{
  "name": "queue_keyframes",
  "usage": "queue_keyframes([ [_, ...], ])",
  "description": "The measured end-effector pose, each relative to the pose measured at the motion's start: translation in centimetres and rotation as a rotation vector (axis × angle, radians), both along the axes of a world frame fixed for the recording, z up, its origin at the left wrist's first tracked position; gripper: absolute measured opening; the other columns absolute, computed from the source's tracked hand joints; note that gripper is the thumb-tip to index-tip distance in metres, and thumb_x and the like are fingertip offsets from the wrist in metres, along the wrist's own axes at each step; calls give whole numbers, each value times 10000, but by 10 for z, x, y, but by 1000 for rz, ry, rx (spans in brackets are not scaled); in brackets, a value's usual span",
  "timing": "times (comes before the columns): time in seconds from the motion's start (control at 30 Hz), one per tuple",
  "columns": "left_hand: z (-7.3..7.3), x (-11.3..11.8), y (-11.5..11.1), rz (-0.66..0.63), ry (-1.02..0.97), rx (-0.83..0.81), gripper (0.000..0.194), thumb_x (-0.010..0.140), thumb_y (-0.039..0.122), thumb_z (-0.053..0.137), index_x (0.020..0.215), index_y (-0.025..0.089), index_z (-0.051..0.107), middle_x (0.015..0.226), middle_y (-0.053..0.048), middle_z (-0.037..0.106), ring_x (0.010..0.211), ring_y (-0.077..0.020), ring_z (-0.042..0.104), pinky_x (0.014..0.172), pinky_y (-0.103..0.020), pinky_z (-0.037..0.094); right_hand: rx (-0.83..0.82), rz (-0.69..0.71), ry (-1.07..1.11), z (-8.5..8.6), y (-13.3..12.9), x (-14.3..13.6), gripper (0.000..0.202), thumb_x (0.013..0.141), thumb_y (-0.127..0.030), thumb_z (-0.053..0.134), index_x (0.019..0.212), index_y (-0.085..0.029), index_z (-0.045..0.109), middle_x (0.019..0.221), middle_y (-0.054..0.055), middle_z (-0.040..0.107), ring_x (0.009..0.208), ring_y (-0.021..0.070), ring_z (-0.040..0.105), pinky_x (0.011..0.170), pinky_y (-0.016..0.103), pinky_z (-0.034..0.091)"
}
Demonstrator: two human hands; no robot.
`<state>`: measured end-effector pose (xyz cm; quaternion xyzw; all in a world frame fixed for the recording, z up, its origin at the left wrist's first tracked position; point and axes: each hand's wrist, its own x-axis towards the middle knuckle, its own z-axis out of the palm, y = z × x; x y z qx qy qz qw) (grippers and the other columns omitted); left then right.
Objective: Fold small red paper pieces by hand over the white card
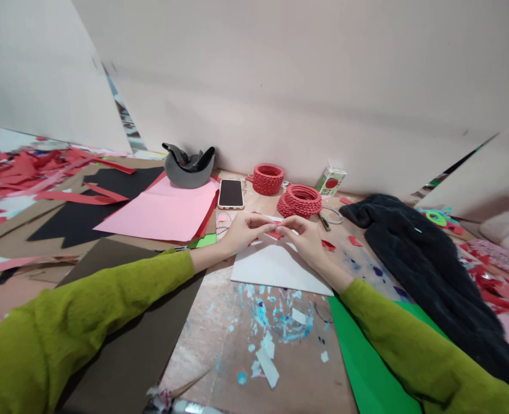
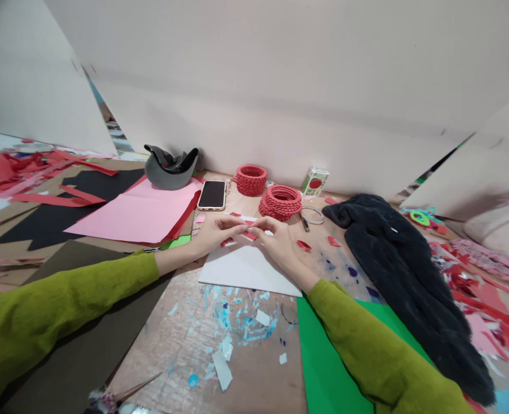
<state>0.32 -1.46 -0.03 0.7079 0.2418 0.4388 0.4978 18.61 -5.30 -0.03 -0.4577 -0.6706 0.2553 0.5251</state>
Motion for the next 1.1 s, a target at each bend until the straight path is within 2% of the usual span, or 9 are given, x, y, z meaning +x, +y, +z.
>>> queue_keyframes([
  [0.17, 0, 1, -2, -24, 3, -4, 229, 788, 312, 674, 889, 115, 735, 858, -91, 744, 776, -166, 690, 735, -250, 532, 11, -19, -81, 2, -2, 1, 112, 784, -271, 634, 718, -181, 644, 710, 17, 663, 684, 164, 590, 656, 286, 454],
  [0.3, -1, 2, 0, -12, -21, -5, 232, 775, 311, 692, 889, 111, 722, 880, -94, 740, 785, -165, 692, 738, -249, 536, 46, -40, -85, 3, -3, 0, 106, 794, -289, 630, 759, -190, 649, 765, 21, 664, 737, 173, 600, 695, 300, 464],
  [0.5, -2, 2, 0, -71, -25, -66, 290, 771, 357, 693, 913, 104, 680, 894, -108, 732, 816, -191, 698, 711, -266, 552, 119, -115, -71, 2, -2, -1, 119, 813, -295, 621, 829, -191, 677, 842, 46, 684, 813, 192, 619, 773, 332, 480],
  [0.73, 2, 2, -4, -27, -93, -73, 328, 716, 323, 745, 933, 107, 629, 956, -105, 709, 845, -206, 700, 759, -307, 561, 214, -2, -156, 9, -9, -5, 210, 830, -272, 637, 1031, -221, 674, 989, 56, 644, 853, 181, 618, 785, 331, 489],
  [0.97, 2, 2, 0, -17, -108, -87, 309, 700, 293, 755, 910, 120, 609, 884, -72, 708, 812, -197, 701, 729, -298, 559, 203, 42, -153, 8, -6, -4, 229, 849, -265, 619, 1068, -224, 676, 972, 58, 625, 849, 179, 618, 787, 344, 498],
  [1.1, 2, 2, 0, -33, -123, -106, 299, 734, 312, 728, 924, 118, 602, 886, -73, 700, 799, -196, 700, 730, -310, 565, 188, 46, -151, 6, -5, -3, 229, 880, -260, 569, 1081, -222, 672, 1052, 75, 638, 964, 200, 613, 851, 354, 487],
])
